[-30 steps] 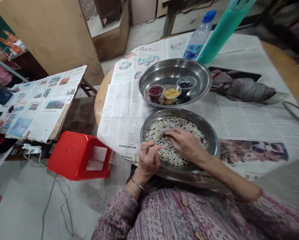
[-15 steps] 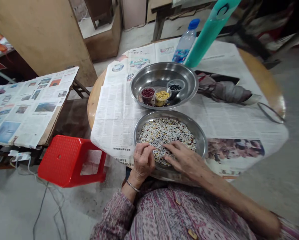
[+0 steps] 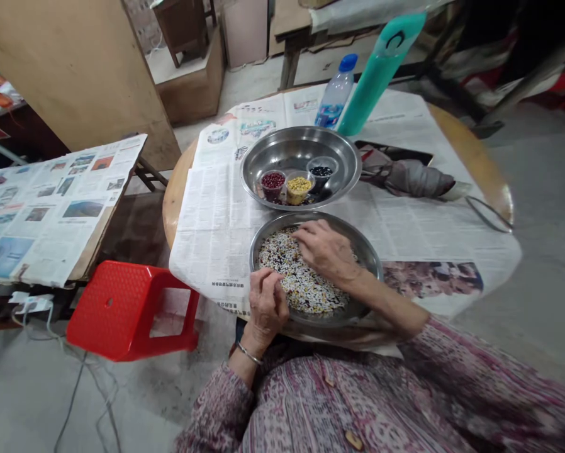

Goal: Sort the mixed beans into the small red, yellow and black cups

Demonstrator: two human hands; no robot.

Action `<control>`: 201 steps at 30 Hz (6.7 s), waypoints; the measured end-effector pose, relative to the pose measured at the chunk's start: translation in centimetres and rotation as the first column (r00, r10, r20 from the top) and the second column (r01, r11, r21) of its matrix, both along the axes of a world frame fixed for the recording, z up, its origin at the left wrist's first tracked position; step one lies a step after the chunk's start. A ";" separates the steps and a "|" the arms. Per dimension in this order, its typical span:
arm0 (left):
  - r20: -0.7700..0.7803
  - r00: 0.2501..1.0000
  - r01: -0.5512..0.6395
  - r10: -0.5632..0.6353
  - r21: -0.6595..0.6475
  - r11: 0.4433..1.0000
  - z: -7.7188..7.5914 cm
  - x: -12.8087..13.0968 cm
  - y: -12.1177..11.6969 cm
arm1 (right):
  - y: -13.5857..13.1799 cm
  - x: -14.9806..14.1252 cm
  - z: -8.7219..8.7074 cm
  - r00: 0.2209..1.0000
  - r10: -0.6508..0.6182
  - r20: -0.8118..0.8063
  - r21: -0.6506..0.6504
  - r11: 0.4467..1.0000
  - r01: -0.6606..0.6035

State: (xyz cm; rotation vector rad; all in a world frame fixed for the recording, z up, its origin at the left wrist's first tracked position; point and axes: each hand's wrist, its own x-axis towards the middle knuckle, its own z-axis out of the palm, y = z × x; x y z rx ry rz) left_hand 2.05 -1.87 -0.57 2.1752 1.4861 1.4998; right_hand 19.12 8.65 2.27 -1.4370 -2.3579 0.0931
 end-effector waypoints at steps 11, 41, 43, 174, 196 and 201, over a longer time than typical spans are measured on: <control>0.004 1.000 0.009 -0.009 0.000 1.000 -0.1 0.0 0.1 | -3.2 -0.4 -1.8 0.949 0.083 -0.304 -0.212 0.965 -0.152; 0.003 1.000 0.007 -0.007 -0.014 1.000 0.1 -0.1 0.0 | 1.8 2.6 -1.5 0.971 0.238 0.033 -0.097 0.967 -0.234; 0.010 1.000 0.013 -0.013 -0.015 1.000 0.0 -0.1 0.1 | 0.5 4.5 -1.5 0.977 0.211 -0.008 -0.131 0.969 -0.211; 0.003 0.998 0.056 -0.056 0.001 0.998 -0.1 -0.3 0.8 | -1.8 1.6 -1.9 0.982 0.105 -0.157 -0.090 0.989 -0.120; -0.034 0.998 0.047 -0.047 0.003 0.999 -0.5 -0.3 0.8 | 3.2 2.2 4.8 0.959 -0.154 -0.239 -0.062 0.988 0.143; -0.031 0.999 0.032 -0.032 -0.001 0.999 -0.4 -0.2 0.8 | 8.8 0.7 7.8 0.963 -0.269 -0.008 -0.137 0.954 0.266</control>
